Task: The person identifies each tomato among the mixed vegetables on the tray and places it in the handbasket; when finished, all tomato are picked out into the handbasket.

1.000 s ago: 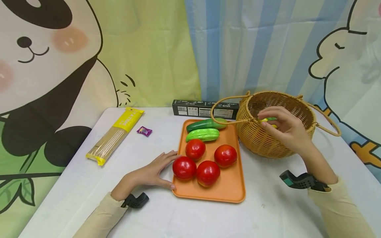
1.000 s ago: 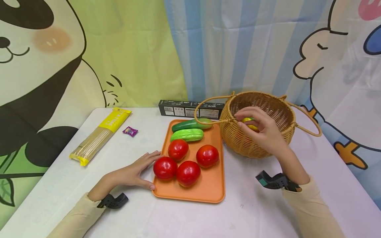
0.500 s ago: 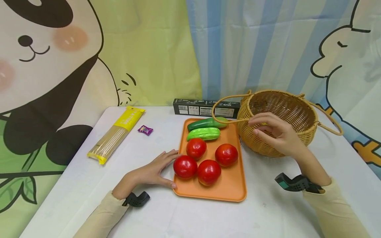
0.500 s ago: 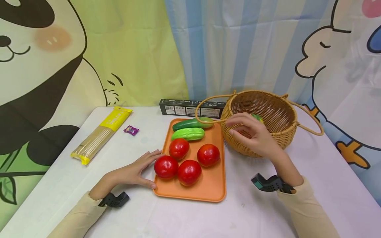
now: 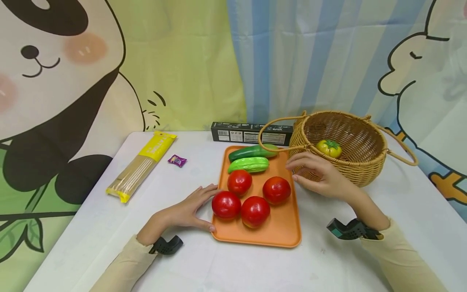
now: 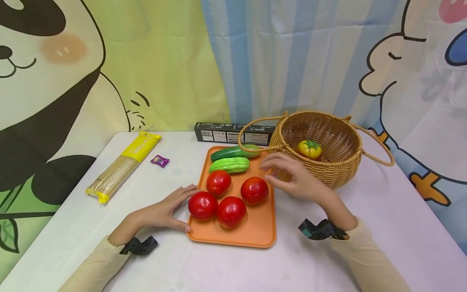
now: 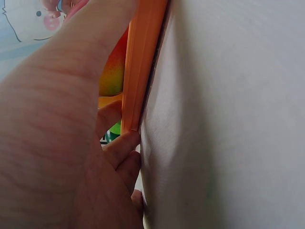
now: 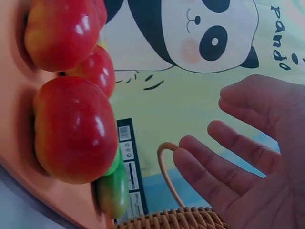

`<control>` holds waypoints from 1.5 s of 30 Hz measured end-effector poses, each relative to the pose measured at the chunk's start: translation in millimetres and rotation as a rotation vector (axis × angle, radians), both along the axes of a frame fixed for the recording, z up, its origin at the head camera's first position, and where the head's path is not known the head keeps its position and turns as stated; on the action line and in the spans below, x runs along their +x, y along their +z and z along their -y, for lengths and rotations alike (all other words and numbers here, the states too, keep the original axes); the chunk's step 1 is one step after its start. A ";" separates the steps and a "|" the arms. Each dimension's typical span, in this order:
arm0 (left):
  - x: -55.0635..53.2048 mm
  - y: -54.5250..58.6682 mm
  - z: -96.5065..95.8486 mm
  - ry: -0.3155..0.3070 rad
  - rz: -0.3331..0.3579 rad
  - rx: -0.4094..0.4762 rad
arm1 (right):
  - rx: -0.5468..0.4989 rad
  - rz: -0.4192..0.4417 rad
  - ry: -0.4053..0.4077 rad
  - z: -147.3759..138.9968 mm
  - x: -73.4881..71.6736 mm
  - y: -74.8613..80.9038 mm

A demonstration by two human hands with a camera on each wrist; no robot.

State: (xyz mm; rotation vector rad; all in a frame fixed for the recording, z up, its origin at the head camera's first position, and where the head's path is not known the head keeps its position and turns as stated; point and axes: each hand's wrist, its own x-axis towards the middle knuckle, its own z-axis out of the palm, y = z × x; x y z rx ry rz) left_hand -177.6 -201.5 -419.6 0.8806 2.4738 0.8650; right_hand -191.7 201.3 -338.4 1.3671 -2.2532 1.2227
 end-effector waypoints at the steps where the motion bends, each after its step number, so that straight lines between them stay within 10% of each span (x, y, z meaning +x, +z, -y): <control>1: 0.0 -0.9 0.3 -0.002 -0.002 0.000 | 0.021 -0.005 0.001 0.8 0.1 -1.8; 27: -1.6 -2.0 0.4 -0.016 -0.033 0.008 | 0.341 0.314 -0.015 21.0 -2.0 -38.3; 45: -1.1 -0.7 0.1 -0.018 -0.032 0.007 | 0.391 0.354 -0.064 20.8 -5.1 -50.3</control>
